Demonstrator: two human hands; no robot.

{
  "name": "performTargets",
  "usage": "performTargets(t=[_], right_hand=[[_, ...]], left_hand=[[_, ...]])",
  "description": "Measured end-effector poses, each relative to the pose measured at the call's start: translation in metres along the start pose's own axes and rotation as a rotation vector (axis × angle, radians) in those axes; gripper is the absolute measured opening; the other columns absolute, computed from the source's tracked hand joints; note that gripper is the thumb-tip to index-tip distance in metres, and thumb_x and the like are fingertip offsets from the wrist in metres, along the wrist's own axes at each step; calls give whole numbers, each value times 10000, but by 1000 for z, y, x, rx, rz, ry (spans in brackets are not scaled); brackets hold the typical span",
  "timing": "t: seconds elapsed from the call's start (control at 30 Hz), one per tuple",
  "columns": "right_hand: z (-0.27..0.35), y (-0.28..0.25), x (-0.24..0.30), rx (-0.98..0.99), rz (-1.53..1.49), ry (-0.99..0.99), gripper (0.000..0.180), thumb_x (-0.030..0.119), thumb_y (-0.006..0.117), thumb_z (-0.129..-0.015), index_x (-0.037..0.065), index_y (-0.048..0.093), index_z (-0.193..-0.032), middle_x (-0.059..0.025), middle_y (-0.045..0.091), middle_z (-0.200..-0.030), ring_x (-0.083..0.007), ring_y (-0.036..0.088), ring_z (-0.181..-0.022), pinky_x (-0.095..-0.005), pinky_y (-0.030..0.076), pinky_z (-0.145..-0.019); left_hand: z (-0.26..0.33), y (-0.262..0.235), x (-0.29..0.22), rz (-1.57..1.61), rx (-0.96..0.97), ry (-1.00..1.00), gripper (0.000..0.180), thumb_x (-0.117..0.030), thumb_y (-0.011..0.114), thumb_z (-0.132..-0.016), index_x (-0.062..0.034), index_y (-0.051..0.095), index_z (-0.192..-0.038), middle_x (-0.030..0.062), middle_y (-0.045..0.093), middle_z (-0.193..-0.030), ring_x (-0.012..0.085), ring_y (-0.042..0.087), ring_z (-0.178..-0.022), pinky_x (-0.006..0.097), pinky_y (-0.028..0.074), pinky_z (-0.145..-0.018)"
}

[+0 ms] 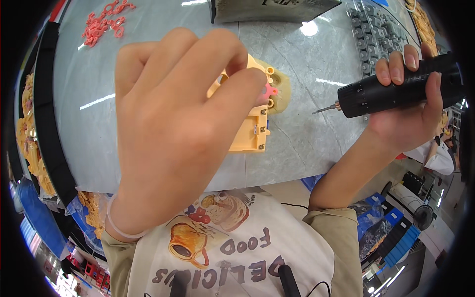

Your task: Manually assemble plastic toy internal components and secure them using an electric screwdriver.

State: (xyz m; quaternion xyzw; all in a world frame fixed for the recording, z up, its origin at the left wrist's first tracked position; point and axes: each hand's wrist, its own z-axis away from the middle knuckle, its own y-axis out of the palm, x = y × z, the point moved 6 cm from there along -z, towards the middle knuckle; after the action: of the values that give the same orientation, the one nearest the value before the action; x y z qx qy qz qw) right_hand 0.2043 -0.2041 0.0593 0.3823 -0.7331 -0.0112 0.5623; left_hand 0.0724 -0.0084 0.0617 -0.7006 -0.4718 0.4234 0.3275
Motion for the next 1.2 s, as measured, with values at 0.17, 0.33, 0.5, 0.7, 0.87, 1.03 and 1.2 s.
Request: performTargets(t=[0.17,0.33,0.5,0.7,0.87,1.03,1.2], right_hand=[[1,-9,4,-2,-9,14,433,185,515,-941,-74,433,-1279,-134,455,-988,-205,457,-798,-362,393,-704],[2,-12,4,-31,-10,13,442,192,521,-940,-76,447,-1284,-131,456,-988,-209,458,-801,-362,393,-704],[0,-17,-3,-21,-28,25,486,210,554,-927,-76,446,-1305,-119,456,-982,-199,454,-786,-343,393,-681],[-5,-24,-3,119,-166,66,549,246,587,-915,-69,423,-1334,-89,454,-957,-169,446,-755,-316,394,-665],[-8,-28,-14,178,-156,82,572,266,616,-899,-51,408,-1328,-70,453,-940,-161,451,-752,-310,399,-661],[-10,-31,-16,214,-171,94,543,267,662,-874,-20,426,-1270,-57,455,-916,-157,461,-751,-303,406,-665],[-12,-22,-22,279,-193,69,536,274,694,-855,9,437,-1242,-50,459,-902,-155,466,-751,-298,412,-673]], left_hand=[[-2,1,-2,16,5,2,126,-141,779,-717,-119,749,-837,-28,623,-848,135,518,-725,299,339,-729],[-4,1,-3,12,5,-1,123,-149,779,-718,-112,749,-832,-26,628,-836,136,520,-737,296,341,-739],[-1,1,0,48,28,-64,138,-117,785,-720,-122,753,-855,-22,626,-857,149,526,-743,293,345,-749],[22,4,12,280,-53,-182,200,-59,728,-787,-69,729,-987,69,619,-986,178,565,-897,306,423,-791],[49,8,20,244,-37,-165,258,-137,679,-842,-67,710,-1089,108,600,-1124,213,550,-1003,321,441,-817],[51,16,19,172,-12,-87,300,-216,656,-867,-83,705,-1132,113,581,-1208,233,535,-1038,330,440,-818],[52,21,21,237,-15,-107,289,-215,636,-880,-80,702,-1127,120,578,-1212,237,541,-1035,331,441,-815]])
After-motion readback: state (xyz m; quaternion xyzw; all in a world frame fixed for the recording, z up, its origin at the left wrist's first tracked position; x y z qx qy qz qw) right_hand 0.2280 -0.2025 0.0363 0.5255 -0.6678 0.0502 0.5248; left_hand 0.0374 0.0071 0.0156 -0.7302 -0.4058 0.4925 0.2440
